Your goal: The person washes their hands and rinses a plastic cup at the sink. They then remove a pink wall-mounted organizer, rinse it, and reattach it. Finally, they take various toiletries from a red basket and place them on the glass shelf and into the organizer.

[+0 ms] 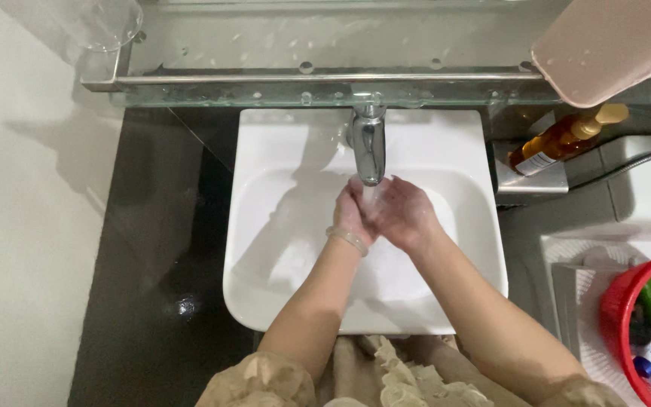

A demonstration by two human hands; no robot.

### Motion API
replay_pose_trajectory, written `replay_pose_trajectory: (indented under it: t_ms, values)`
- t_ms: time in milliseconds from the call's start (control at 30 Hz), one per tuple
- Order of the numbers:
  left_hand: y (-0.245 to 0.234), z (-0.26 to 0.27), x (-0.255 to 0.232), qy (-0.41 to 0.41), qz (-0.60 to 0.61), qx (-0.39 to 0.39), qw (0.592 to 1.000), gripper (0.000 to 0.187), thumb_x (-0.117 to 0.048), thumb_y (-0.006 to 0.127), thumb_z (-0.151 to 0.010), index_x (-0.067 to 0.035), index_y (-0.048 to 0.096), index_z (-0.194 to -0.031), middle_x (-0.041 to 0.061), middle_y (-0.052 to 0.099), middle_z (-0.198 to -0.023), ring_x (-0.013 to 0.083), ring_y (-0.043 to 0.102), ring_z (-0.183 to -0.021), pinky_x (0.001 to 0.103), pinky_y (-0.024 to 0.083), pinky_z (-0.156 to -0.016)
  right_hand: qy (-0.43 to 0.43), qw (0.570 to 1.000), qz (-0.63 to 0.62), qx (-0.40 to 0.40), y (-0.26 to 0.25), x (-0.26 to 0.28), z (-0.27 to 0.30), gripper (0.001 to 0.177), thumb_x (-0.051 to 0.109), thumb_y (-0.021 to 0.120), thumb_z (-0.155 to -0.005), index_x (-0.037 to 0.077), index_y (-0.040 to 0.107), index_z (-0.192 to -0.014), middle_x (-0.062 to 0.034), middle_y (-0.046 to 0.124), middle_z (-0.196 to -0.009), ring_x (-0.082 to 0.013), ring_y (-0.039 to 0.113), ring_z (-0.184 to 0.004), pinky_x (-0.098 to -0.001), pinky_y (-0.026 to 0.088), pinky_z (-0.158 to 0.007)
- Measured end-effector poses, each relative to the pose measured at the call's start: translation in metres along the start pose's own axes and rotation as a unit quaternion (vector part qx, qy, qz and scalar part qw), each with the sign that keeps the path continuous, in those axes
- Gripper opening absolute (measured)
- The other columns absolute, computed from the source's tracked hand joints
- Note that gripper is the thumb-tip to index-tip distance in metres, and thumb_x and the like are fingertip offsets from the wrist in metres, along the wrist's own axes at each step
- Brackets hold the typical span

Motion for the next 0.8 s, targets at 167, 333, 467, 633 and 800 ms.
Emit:
replay_pose_trajectory:
  t_ms: [167, 333, 467, 633, 800]
  values:
    - [-0.008, 0.005, -0.009, 0.032, -0.056, -0.029, 0.997, 0.04, -0.042, 0.042, -0.109, -0.014, 0.062, -0.129, -0.004, 0.069, -0.119, 0.014, 0.063, -0.118, 0.031, 0.051, -0.108, 0.005, 0.999, 0.019, 0.036, 0.009, -0.006, 0.0, 0.041, 0.02, 0.027, -0.105, -0.007, 0.05, -0.127, -0.0213, 0.054, -0.133, -0.0357, 0.059, -0.121, -0.0435, 0.054, -0.104]
    - [0.008, -0.01, 0.003, 0.031, -0.1, 0.024, 0.994, 0.037, -0.032, 0.043, -0.106, -0.006, 0.065, -0.12, 0.006, 0.073, -0.113, 0.0201, 0.068, -0.108, 0.035, 0.057, -0.096, 0.003, 1.0, -0.019, 0.015, 0.007, 0.015, 0.007, 0.028, 0.012, 0.034, -0.108, -0.009, 0.047, -0.123, -0.0217, 0.054, -0.13, -0.0343, 0.061, -0.115, -0.0449, 0.056, -0.102]
    - [0.028, -0.006, 0.008, 0.013, -0.109, 0.043, 0.993, 0.027, -0.032, 0.048, -0.106, -0.015, 0.066, -0.116, 0.005, 0.071, -0.104, 0.0202, 0.068, -0.093, 0.039, 0.058, -0.08, -0.231, 0.934, 0.26, -0.086, 0.005, 0.044, 0.027, 0.036, 0.016, 0.04, -0.105, -0.004, 0.056, -0.129, -0.0215, 0.062, -0.128, -0.0285, 0.063, -0.109, -0.0393, 0.057, -0.093]
    - [0.028, 0.0, 0.001, 0.011, -0.075, 0.059, 0.995, 0.032, -0.031, 0.047, -0.104, -0.006, 0.066, -0.106, 0.009, 0.073, -0.097, 0.0229, 0.07, -0.086, 0.04, 0.06, -0.073, -0.565, 0.581, 0.581, 0.077, 0.071, 0.077, 0.053, 0.064, -0.001, 0.056, -0.095, 0.007, 0.037, -0.155, -0.0166, 0.041, -0.151, -0.024, 0.059, -0.124, -0.0335, 0.058, -0.093]
    - [0.024, 0.014, -0.007, 0.079, -0.003, 0.086, 0.993, 0.017, -0.022, 0.055, -0.108, -0.008, 0.064, -0.106, 0.008, 0.07, -0.092, 0.0235, 0.071, -0.087, 0.034, 0.061, -0.079, -0.478, 0.586, 0.642, 0.127, 0.094, 0.087, 0.045, 0.053, -0.006, 0.054, -0.094, 0.006, 0.053, -0.146, -0.0115, 0.051, -0.154, -0.0206, 0.063, -0.119, -0.0326, 0.057, -0.095]
Point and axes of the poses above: each hand's wrist, its own z-axis away from the middle knuckle, its own y-axis out of the palm, x = y × z, the point moved 3 cm from there along -z, towards the middle knuckle
